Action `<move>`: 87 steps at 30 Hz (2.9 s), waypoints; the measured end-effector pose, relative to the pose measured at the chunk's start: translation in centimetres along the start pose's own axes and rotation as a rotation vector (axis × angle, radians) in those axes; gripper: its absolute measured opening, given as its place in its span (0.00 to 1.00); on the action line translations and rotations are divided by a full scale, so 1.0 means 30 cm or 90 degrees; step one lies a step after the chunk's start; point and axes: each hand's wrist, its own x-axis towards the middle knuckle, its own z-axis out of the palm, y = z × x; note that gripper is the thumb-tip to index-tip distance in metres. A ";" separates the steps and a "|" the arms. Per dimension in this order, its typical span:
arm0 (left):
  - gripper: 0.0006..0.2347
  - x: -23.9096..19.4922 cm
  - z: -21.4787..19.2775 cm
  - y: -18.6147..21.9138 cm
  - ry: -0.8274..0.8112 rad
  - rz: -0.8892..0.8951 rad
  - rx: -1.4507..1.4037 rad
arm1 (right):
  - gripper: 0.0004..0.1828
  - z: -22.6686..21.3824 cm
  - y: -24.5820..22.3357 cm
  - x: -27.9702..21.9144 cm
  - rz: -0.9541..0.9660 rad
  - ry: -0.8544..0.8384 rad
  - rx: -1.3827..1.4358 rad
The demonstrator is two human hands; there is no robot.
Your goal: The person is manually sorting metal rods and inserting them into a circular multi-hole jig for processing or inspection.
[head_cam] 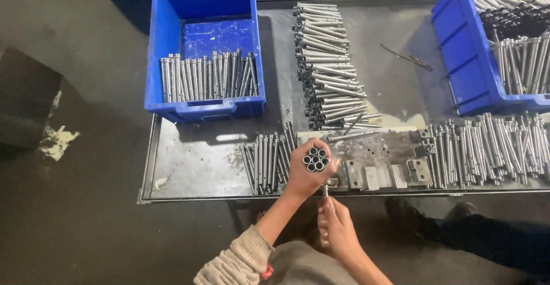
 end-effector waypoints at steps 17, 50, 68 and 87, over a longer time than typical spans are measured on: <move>0.08 0.002 0.012 -0.001 0.025 0.004 -0.019 | 0.24 0.021 -0.093 -0.040 0.111 -0.022 0.129; 0.08 -0.007 0.059 -0.023 0.124 0.039 0.079 | 0.11 -0.133 -0.534 0.317 -0.776 0.160 -0.456; 0.08 -0.007 0.015 -0.061 0.060 -0.065 -0.071 | 0.22 0.009 -0.055 -0.006 0.014 -0.025 0.079; 0.08 -0.011 0.006 -0.029 0.055 -0.067 0.036 | 0.23 0.024 -0.035 0.000 0.128 -0.032 0.143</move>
